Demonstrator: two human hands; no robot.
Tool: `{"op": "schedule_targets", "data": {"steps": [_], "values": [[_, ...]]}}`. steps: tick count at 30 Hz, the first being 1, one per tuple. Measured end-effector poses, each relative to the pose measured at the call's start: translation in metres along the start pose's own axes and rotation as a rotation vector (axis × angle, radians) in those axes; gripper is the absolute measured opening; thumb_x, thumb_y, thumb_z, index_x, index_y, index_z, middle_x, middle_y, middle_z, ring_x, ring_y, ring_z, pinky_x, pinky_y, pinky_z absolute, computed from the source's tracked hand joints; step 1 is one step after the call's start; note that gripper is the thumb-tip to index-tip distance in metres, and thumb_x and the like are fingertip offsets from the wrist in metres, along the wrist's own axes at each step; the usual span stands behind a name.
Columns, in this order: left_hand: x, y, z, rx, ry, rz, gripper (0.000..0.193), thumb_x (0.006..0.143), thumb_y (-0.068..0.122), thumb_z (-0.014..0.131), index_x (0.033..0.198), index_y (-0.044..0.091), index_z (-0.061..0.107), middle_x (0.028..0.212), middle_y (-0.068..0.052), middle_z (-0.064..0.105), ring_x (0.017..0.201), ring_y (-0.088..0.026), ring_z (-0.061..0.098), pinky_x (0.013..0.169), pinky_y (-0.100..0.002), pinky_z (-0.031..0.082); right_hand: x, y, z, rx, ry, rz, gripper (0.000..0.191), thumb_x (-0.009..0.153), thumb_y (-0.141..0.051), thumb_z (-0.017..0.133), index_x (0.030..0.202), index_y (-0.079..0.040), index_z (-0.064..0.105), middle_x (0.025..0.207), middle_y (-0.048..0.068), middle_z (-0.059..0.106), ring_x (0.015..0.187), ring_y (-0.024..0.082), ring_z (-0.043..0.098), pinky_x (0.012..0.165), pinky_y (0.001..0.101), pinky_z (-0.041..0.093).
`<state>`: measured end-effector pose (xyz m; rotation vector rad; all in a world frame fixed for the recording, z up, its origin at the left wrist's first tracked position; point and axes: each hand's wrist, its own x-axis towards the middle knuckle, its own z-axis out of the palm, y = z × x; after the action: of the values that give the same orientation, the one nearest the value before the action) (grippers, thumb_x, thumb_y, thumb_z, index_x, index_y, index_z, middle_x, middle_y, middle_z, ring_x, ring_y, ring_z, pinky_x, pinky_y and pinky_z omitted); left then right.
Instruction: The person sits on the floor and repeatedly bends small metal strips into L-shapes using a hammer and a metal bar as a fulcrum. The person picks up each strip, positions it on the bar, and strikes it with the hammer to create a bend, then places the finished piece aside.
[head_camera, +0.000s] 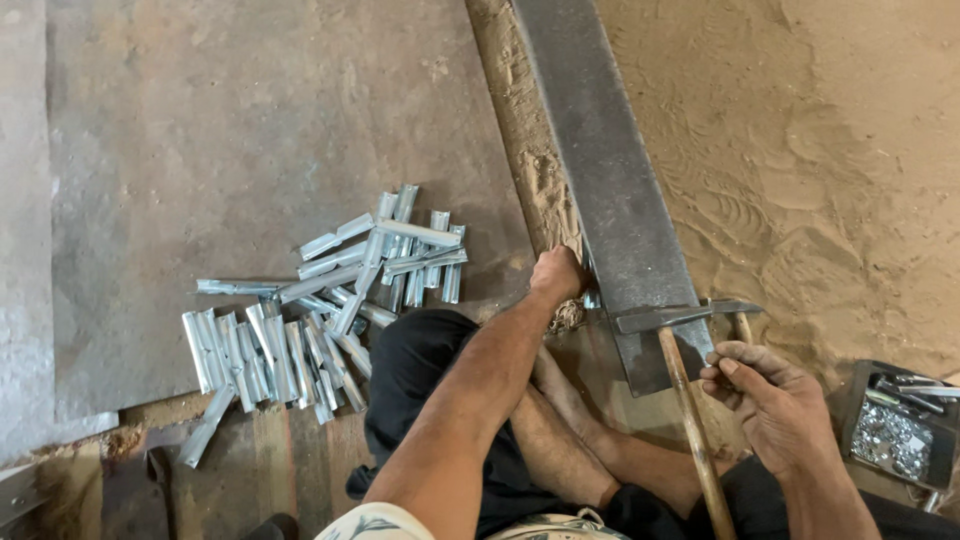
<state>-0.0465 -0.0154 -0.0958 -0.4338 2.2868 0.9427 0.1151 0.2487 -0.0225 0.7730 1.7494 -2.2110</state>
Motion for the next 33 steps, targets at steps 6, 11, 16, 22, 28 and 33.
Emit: {"op": "schedule_targets", "data": {"steps": [6,11,16,22,28,33], "values": [[0.006,-0.011,-0.024,0.519,0.074,0.090,0.025,0.103,0.028,0.063,0.115,0.010,0.076,0.107,-0.010,0.082,0.095,-0.017,0.082,0.073,-0.033,0.063,0.005,0.008,-0.009,-0.069,-0.003,-0.028,0.014,0.101,-0.008,0.065,0.111,0.002,0.066,0.095,0.011,0.069,0.080,0.020,0.068,0.074,0.0338,0.057],[-0.006,-0.022,-0.043,0.522,0.318,0.127,0.020,0.095,0.023,0.067,0.111,0.015,0.078,0.115,-0.008,0.073,0.108,-0.025,0.070,0.078,-0.037,0.058,0.007,0.015,-0.011,-0.070,-0.016,-0.084,0.015,0.101,-0.008,0.068,0.113,0.001,0.068,0.094,0.007,0.067,0.082,0.015,0.066,0.074,0.0288,0.056],[-0.006,-0.016,-0.032,0.569,0.429,0.328,0.029,0.081,0.019,0.071,0.109,0.013,0.076,0.122,-0.014,0.067,0.120,-0.039,0.060,0.082,-0.050,0.057,-0.003,0.002,0.009,-0.161,0.047,-0.102,0.016,0.097,-0.005,0.069,0.110,0.003,0.071,0.092,0.010,0.070,0.079,0.017,0.067,0.074,0.0294,0.057],[0.004,-0.008,-0.029,0.475,0.292,0.219,0.022,0.104,0.018,0.060,0.116,0.013,0.077,0.116,-0.012,0.077,0.096,-0.024,0.075,0.074,-0.037,0.061,-0.005,-0.035,0.034,-0.367,0.090,-0.132,0.016,0.095,-0.007,0.069,0.105,0.005,0.071,0.088,0.011,0.071,0.075,0.016,0.068,0.069,0.0298,0.057],[0.009,-0.010,-0.065,0.082,0.770,0.299,0.028,0.094,0.018,0.067,0.111,-0.002,0.057,0.098,-0.021,0.071,0.067,-0.028,0.074,0.047,-0.036,0.061,0.046,-0.053,0.077,-0.904,0.060,-0.382,0.024,0.092,-0.028,0.078,0.105,-0.008,0.077,0.075,0.008,0.074,0.057,0.013,0.063,0.051,0.0309,0.050],[0.001,-0.011,-0.082,-0.300,0.831,0.652,0.016,0.099,0.006,0.059,0.114,0.001,0.056,0.093,-0.015,0.076,0.074,-0.026,0.076,0.060,-0.040,0.062,0.104,-0.026,0.121,-1.281,0.036,-0.707,0.027,0.086,-0.041,0.082,0.095,-0.016,0.081,0.079,0.003,0.076,0.059,0.017,0.065,0.055,0.0368,0.050]]}}
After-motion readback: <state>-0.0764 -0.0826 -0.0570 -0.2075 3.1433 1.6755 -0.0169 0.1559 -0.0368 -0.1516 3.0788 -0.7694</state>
